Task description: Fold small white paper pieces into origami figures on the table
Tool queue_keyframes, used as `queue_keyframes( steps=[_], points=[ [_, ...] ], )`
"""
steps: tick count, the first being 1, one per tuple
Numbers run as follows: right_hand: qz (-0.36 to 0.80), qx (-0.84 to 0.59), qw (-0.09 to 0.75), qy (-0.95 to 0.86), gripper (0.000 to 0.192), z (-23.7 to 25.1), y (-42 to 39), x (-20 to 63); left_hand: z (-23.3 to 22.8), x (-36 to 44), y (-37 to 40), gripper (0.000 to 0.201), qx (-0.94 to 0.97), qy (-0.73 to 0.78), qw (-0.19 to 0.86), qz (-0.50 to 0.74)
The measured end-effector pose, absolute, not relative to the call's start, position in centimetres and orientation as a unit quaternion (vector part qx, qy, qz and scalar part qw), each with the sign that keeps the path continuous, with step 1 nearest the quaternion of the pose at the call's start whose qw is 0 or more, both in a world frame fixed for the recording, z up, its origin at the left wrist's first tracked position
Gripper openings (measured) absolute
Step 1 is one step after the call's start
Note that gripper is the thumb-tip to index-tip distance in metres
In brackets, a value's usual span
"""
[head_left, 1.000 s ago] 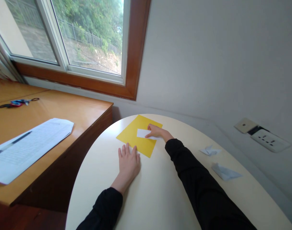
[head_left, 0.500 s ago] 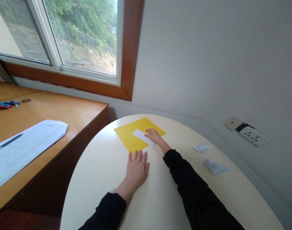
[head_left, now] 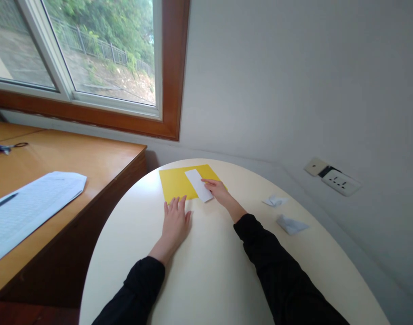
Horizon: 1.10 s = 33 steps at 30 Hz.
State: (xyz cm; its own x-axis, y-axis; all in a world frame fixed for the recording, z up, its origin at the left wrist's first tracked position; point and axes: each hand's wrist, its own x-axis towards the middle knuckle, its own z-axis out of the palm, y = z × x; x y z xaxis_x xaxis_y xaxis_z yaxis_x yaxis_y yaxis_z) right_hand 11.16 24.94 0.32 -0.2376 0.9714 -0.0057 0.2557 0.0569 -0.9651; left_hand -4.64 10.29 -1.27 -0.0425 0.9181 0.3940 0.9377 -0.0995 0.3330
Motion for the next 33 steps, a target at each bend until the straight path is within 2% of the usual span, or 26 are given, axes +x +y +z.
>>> queue_keyframes(
  steps=[3,7,13,16,20,24,28,33],
  points=[
    [0.516,-0.477,0.373,-0.606,0.031,1.2,21.7,13.1,-1.0,-4.6,10.2,0.053,-0.708,-0.61,-0.015,-0.356],
    [0.556,-0.478,0.348,-0.584,0.026,1.9,16.5,16.1,-0.9,-3.8,9.3,0.053,-0.747,-0.523,-0.097,-0.4],
    [0.627,-0.441,0.364,-0.529,0.029,2.5,9.7,19.7,-0.5,-1.5,6.9,0.025,-0.755,-0.458,-0.181,-0.434],
    [0.644,-0.414,0.394,-0.508,0.031,2.8,7.1,20.7,0.0,-0.3,5.8,0.023,-0.692,-0.482,-0.28,-0.458],
    [0.571,-0.404,0.424,-0.575,0.022,2.5,4.9,21.1,0.4,1.4,4.7,0.031,-0.598,-0.484,-0.435,-0.467],
    [0.449,-0.441,0.432,-0.646,0.022,2.0,4.2,21.1,0.8,2.4,3.9,0.037,-0.553,-0.471,-0.511,-0.459],
    [0.345,-0.447,0.442,-0.697,0.02,1.5,3.8,21.5,0.7,2.4,3.6,0.034,-0.589,-0.468,-0.506,-0.423],
    [0.276,-0.387,0.41,-0.778,0.013,-0.4,3.1,22.5,-0.6,1.7,3.3,0.024,-0.753,-0.459,-0.317,-0.347]
  ],
)
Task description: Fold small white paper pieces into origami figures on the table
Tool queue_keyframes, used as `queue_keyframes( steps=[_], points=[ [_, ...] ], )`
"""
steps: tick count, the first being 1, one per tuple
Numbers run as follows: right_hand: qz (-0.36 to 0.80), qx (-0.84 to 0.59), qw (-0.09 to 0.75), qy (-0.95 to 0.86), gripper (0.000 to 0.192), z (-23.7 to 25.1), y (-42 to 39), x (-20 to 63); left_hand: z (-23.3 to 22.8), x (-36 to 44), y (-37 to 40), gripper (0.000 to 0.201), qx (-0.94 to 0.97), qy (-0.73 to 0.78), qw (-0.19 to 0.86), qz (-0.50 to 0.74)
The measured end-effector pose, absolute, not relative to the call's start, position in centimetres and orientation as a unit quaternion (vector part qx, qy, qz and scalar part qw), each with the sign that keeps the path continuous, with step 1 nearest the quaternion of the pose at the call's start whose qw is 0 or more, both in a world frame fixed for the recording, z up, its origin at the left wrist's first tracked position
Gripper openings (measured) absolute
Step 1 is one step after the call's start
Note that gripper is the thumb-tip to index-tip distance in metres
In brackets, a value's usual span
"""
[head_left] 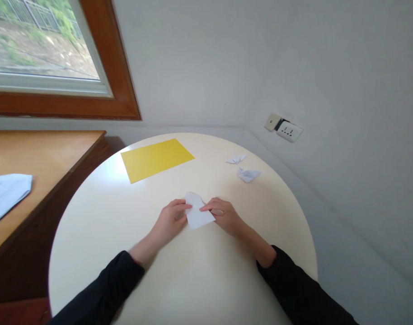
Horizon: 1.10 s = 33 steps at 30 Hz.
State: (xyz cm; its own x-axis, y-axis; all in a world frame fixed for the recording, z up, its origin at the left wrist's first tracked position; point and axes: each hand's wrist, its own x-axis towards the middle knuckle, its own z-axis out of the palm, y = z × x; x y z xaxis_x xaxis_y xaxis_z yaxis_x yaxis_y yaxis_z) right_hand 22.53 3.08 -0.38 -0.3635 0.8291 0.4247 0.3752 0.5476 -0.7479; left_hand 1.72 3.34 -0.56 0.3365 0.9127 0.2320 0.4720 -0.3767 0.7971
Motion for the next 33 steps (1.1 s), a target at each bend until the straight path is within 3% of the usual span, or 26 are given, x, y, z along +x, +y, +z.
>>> queue_keyframes(
  steps=[8,18,24,29,33],
  points=[
    [0.151,-0.364,0.322,-0.861,0.019,-1.8,2.8,23.2,-0.5,1.7,2.0,0.043,0.87,0.438,0.112,0.198],
    [0.135,-0.352,0.324,-0.868,0.012,-1.1,2.5,22.9,-0.3,1.4,2.4,0.042,0.889,0.414,0.131,0.146],
    [0.099,-0.316,0.336,-0.882,0.018,0.1,1.8,22.1,-0.2,1.1,2.6,0.041,0.89,0.417,0.113,0.148],
    [-0.009,-0.368,0.276,-0.888,0.017,0.3,1.9,22.1,0.7,1.2,1.9,0.021,0.886,0.396,0.055,0.235],
    [-0.009,-0.393,0.227,-0.891,0.016,0.0,1.7,21.7,0.8,1.5,1.8,0.017,0.885,0.394,0.05,0.243]
  ],
)
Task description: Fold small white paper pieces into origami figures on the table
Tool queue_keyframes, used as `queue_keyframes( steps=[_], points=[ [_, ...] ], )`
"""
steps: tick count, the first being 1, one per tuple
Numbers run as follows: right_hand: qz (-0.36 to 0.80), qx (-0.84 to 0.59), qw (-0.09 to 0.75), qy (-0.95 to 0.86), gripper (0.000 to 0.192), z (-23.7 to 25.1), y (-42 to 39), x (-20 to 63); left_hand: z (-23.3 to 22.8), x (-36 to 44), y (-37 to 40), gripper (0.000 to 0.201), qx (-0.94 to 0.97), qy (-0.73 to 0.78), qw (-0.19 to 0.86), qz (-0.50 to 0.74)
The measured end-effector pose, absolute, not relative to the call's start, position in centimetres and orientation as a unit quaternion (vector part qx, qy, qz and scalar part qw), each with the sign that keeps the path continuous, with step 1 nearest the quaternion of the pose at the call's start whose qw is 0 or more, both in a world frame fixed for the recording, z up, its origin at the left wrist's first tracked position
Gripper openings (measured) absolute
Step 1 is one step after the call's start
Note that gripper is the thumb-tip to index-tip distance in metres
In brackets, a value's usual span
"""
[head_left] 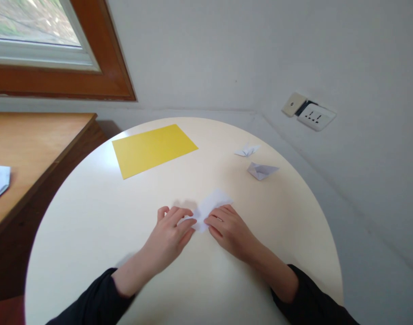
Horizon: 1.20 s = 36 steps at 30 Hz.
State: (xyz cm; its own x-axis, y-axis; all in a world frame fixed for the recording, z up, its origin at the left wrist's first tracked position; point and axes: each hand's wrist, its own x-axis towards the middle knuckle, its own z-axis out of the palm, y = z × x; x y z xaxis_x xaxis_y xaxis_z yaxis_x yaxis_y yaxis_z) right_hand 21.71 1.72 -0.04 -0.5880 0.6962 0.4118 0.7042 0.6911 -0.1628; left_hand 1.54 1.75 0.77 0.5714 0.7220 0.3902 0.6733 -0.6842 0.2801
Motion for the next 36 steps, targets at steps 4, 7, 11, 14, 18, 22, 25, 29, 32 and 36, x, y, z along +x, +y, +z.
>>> queue_keyframes(
  steps=[4,7,11,14,18,22,25,29,32,36],
  points=[
    [0.037,-0.409,0.213,-0.886,0.012,0.0,1.2,21.1,0.8,1.6,2.0,0.018,0.869,0.452,0.083,0.182],
    [0.065,-0.411,0.209,-0.885,0.01,0.3,1.1,21.3,0.9,1.4,2.4,0.017,0.865,0.465,0.097,0.164],
    [0.091,-0.449,0.223,-0.861,0.023,0.3,1.8,22.5,0.8,0.9,3.0,0.019,0.872,0.443,0.123,0.169],
    [0.104,-0.472,0.229,-0.845,0.021,0.0,2.3,23.3,0.9,0.8,3.2,0.017,0.871,0.443,0.137,0.16],
    [0.109,-0.475,0.212,-0.847,0.015,0.1,2.0,23.1,1.6,0.9,2.8,0.017,0.865,0.463,0.14,0.133],
    [0.173,-0.477,0.204,-0.837,0.013,1.1,1.4,22.6,2.2,1.1,2.5,0.024,0.857,0.472,0.179,0.106],
    [0.265,-0.5,0.187,-0.803,0.012,2.1,1.4,22.9,2.4,1.1,2.7,0.027,0.842,0.484,0.217,0.102],
    [0.336,-0.546,0.18,-0.746,0.018,3.0,2.0,23.8,2.4,1.1,2.9,0.031,0.822,0.503,0.248,0.102],
    [0.343,-0.57,0.172,-0.727,0.02,2.9,2.3,24.1,2.2,1.1,2.9,0.032,0.811,0.522,0.247,0.099],
    [0.326,-0.594,0.175,-0.715,0.017,2.6,2.2,23.8,1.7,1.1,2.9,0.028,0.798,0.545,0.234,0.104]
  ],
)
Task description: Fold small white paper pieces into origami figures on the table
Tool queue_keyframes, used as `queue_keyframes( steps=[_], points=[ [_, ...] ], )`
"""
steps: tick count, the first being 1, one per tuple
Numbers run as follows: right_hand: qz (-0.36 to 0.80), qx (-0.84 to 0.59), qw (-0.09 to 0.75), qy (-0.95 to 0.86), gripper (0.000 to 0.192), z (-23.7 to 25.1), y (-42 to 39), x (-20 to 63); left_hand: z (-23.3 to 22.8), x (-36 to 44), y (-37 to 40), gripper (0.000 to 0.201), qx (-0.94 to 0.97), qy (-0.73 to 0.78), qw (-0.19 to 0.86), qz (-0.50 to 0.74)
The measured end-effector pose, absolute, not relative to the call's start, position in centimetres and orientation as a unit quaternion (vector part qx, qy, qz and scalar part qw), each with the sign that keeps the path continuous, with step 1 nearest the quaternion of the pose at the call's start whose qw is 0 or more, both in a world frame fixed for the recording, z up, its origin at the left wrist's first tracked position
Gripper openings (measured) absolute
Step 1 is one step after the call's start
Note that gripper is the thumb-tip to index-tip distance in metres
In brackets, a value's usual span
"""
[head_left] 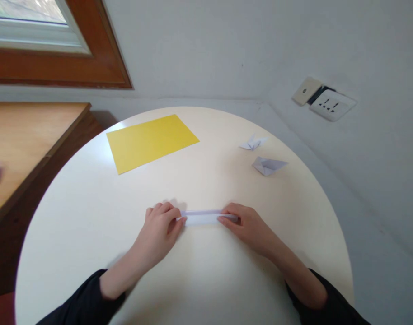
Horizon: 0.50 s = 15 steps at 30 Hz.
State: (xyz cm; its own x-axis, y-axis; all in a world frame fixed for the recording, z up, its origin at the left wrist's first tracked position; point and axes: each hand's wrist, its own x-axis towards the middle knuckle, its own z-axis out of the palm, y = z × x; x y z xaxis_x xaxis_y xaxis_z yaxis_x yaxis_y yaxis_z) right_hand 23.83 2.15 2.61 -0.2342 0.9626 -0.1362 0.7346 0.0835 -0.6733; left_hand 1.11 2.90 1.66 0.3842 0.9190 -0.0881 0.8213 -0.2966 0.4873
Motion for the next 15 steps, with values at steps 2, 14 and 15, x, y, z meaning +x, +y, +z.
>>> queue_keyframes(
  steps=[2,14,15],
  points=[
    [0.319,-0.607,0.176,-0.706,0.013,2.5,2.1,23.7,1.4,1.1,2.9,0.027,0.795,0.552,0.23,0.105],
    [0.246,-0.605,0.196,-0.731,0.013,1.2,2.4,23.9,1.2,0.9,3.4,0.025,0.798,0.541,0.235,0.119],
    [0.242,-0.61,0.189,-0.73,0.013,1.2,2.4,23.9,1.3,0.9,3.3,0.027,0.8,0.542,0.226,0.12]
  ],
)
